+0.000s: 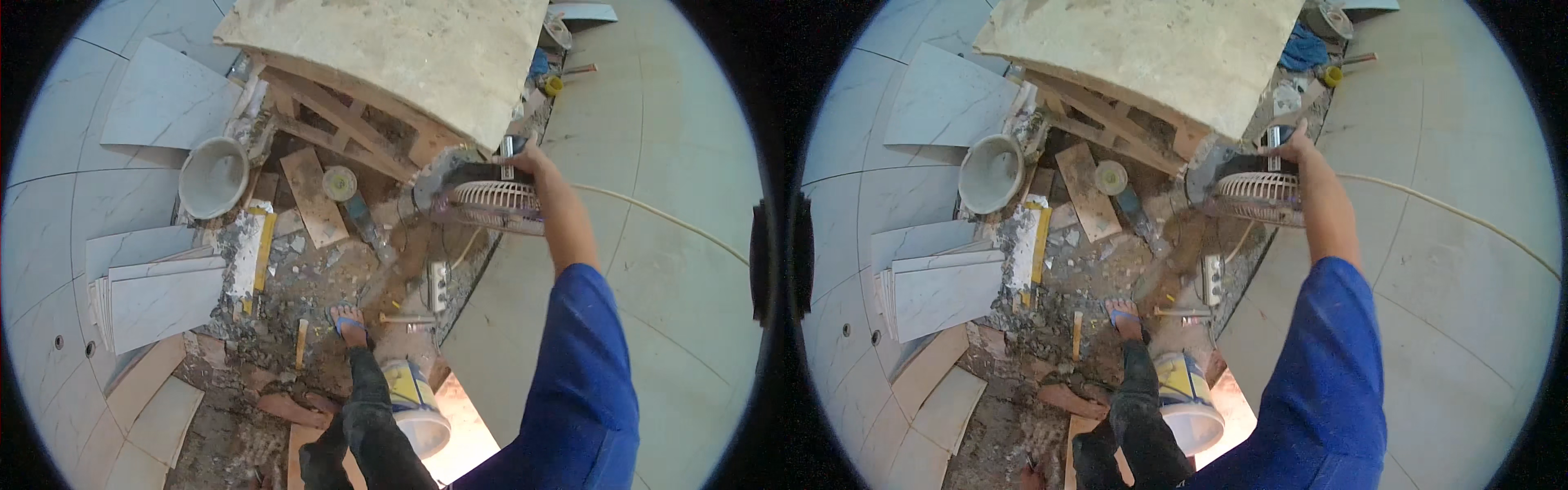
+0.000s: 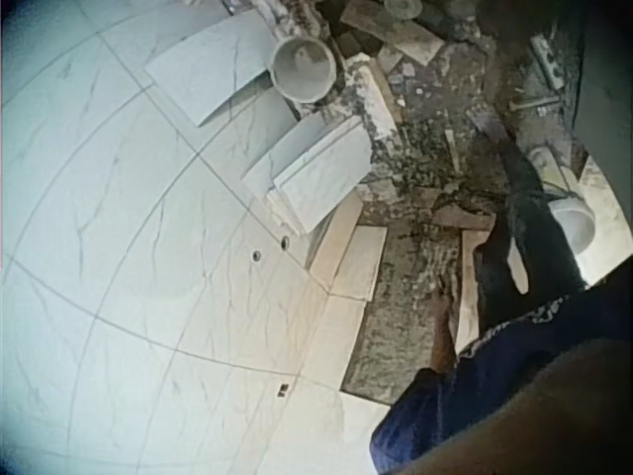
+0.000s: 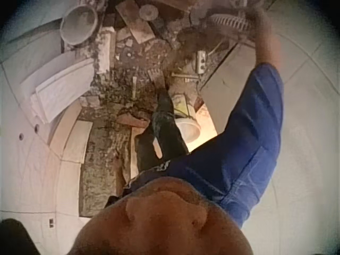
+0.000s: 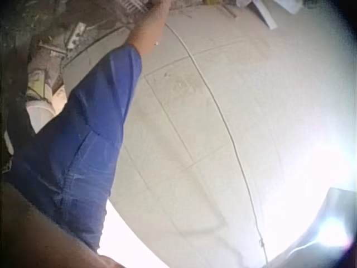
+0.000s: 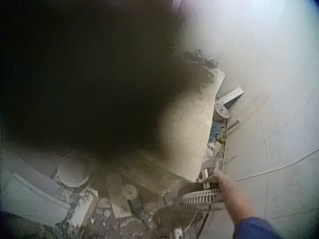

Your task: The person moves a bucket and an electric fan, then grinds the edge of a wall tile using an angle grinder.

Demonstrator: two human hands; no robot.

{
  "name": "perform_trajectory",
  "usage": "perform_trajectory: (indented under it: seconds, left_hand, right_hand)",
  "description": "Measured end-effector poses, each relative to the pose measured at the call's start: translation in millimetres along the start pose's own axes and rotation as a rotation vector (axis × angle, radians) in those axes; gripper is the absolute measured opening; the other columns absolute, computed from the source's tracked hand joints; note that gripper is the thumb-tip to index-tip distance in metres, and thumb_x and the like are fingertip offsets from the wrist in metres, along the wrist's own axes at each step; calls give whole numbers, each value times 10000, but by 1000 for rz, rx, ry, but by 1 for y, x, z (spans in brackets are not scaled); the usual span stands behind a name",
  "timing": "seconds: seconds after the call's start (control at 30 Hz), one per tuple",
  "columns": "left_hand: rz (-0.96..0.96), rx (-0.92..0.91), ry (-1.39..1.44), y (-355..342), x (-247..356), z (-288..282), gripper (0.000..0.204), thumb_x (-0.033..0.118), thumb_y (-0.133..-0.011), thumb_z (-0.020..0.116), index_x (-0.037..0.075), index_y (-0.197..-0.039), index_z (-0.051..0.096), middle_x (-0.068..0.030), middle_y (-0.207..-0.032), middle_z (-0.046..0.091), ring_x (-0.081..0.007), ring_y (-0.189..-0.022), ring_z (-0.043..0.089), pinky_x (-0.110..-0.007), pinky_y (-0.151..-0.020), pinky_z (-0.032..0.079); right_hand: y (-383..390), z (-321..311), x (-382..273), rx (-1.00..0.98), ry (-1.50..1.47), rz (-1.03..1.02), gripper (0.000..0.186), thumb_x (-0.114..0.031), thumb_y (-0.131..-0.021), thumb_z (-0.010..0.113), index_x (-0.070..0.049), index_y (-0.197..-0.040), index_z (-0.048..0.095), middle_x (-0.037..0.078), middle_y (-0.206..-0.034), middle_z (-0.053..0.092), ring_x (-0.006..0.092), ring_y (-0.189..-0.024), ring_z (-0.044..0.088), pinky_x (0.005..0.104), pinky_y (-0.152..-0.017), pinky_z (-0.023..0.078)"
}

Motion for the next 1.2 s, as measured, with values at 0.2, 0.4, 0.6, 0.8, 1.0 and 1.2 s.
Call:
perform_trajectory:
  seconds: [0.2, 0.4, 0.6, 0.8, 1.0, 1.2]
  left_hand:
    - [-5, -13, 61, -1, -15, 6, 134, 164, -985, 601, 32, -1009, 598, -60, -692, 544, -187, -557, 543, -372, -519, 442]
    - [45, -20, 142, 4, -37, 9, 100, 135, -986, 599, 36, -991, 592, -54, -678, 532, -184, -544, 537, -371, -505, 436]
    - [456, 97, -121, 31, -22, 10, 447, 363, -943, 619, -13, -1184, 625, -133, -807, 631, -250, -689, 609, -406, -662, 493]
    - [505, -123, 392, 75, -20, 0, 242, 298, -1002, 616, 58, -969, 610, 7, -677, 518, -119, -547, 497, -320, -508, 397]
    - [476, -115, 383, 76, -104, -18, 193, 264, -1003, 618, 74, -974, 615, 30, -653, 499, -105, -538, 486, -301, -488, 382]
    - [537, 188, 307, 47, -213, -10, 165, 211, -963, 633, 59, -1028, 635, -2, -643, 538, -120, -491, 506, -319, -458, 420]
  right_hand:
    - [105, -36, 15, 63, -298, -2, 1457, -376, -507, 991, 7, -1586, 90, 330, -1426, 514, 451, -1312, 535, 452, -1115, 435]
    - [225, -55, 31, 146, -394, 111, 1298, -376, -543, 971, 4, -1531, 220, 311, -1290, 619, 444, -1207, 616, 457, -1026, 494]
    - [341, -107, 45, 114, -484, 139, 1218, -399, -565, 953, -2, -1497, 278, 306, -1278, 626, 427, -1187, 630, 457, -1017, 504]
    - [469, -184, 49, 186, -379, -44, 1213, -382, -557, 949, 0, -1493, 280, 308, -1250, 636, 431, -1168, 638, 457, -1007, 506]
    - [549, -297, 49, 317, -422, -263, 1177, -334, -549, 966, 32, -1469, 331, 254, -1238, 643, 354, -1118, 656, 420, -987, 512]
    - [611, -458, 38, 369, -408, -387, 1154, -325, -581, 944, 40, -1491, 336, 237, -1248, 628, 321, -1152, 641, 391, -999, 520]
Point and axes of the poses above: each hand's wrist, its own y-axis away from the middle knuckle, its own z-axis out of the palm, x = y × z, the point moved 1 cm from there along -y, towards the middle knuckle
